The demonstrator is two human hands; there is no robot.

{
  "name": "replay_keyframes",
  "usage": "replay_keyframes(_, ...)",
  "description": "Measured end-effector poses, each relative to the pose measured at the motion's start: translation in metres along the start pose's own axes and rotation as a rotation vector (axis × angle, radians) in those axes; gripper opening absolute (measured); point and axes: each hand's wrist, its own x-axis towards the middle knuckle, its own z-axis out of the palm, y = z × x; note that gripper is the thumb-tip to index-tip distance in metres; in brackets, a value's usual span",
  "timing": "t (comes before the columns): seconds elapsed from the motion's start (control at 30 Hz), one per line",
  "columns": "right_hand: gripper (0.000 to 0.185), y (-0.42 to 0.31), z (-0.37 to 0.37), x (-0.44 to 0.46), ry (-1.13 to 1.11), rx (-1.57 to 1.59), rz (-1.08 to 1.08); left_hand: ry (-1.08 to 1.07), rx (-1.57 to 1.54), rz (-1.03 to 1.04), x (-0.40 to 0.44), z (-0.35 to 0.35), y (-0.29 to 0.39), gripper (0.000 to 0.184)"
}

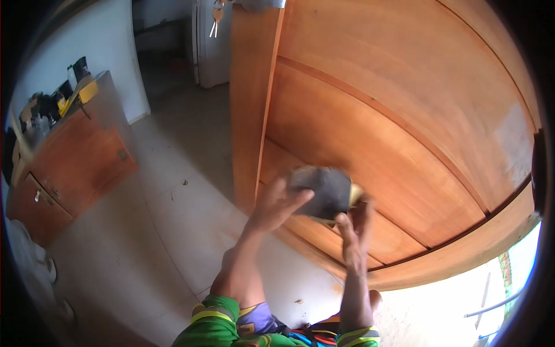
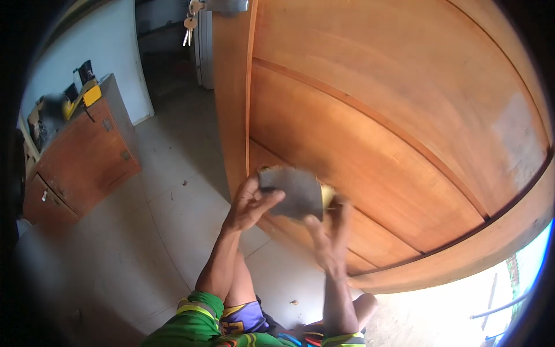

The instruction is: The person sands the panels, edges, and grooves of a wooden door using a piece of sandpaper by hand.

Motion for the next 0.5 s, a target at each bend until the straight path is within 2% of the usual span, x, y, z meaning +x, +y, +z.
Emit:
replay_keyframes(0.03,0.052,-0.012,0.023,0.001,-0.023,0.116,0.186,-0.088,-0.012,-0.003,0.004,-0.004,0.0,0.038)
replay_keyframes(0.07,0.038,-0.008,0.028,0.004,-0.12,0.089,0.265,-0.041,-0.061,-0.03,0.004,-0.004,0.001,0.035)
replay_keyframes(0.13,0.032,0.005,0.046,0.004,-0.139,0.347,0.294,0.053,-0.16,-0.085,0.0,-0.006,0.012,0.032)
replay_keyframes(0.17,0.031,0.014,0.05,0.003,-0.192,0.389,0.311,0.077,-0.371,-0.034,-0.003,-0.014,-0.005,0.04)
replay_keyframes(0.27,0.032,0.026,0.051,0.002,-0.353,0.453,0.331,0.074,-0.05,-0.06,0.006,-0.024,0.001,0.042)
replay_keyframes(0.33,0.036,0.024,0.049,0.011,-0.466,0.436,0.294,0.008,-0.086,-0.056,0.013,-0.034,0.007,0.034)
replay_keyframes(0.4,0.04,0.024,0.051,0.021,-0.482,0.536,0.326,-0.027,-0.113,-0.022,0.018,-0.039,0.018,0.028)
replay_keyframes(0.43,0.042,0.021,0.055,0.027,-0.493,0.587,0.341,-0.018,-0.04,0.064,0.024,-0.042,0.018,0.03)
replay_keyframes(0.5,0.045,0.001,0.085,0.038,-0.332,0.423,0.297,-0.003,0.109,0.242,0.044,-0.051,0.02,0.035)
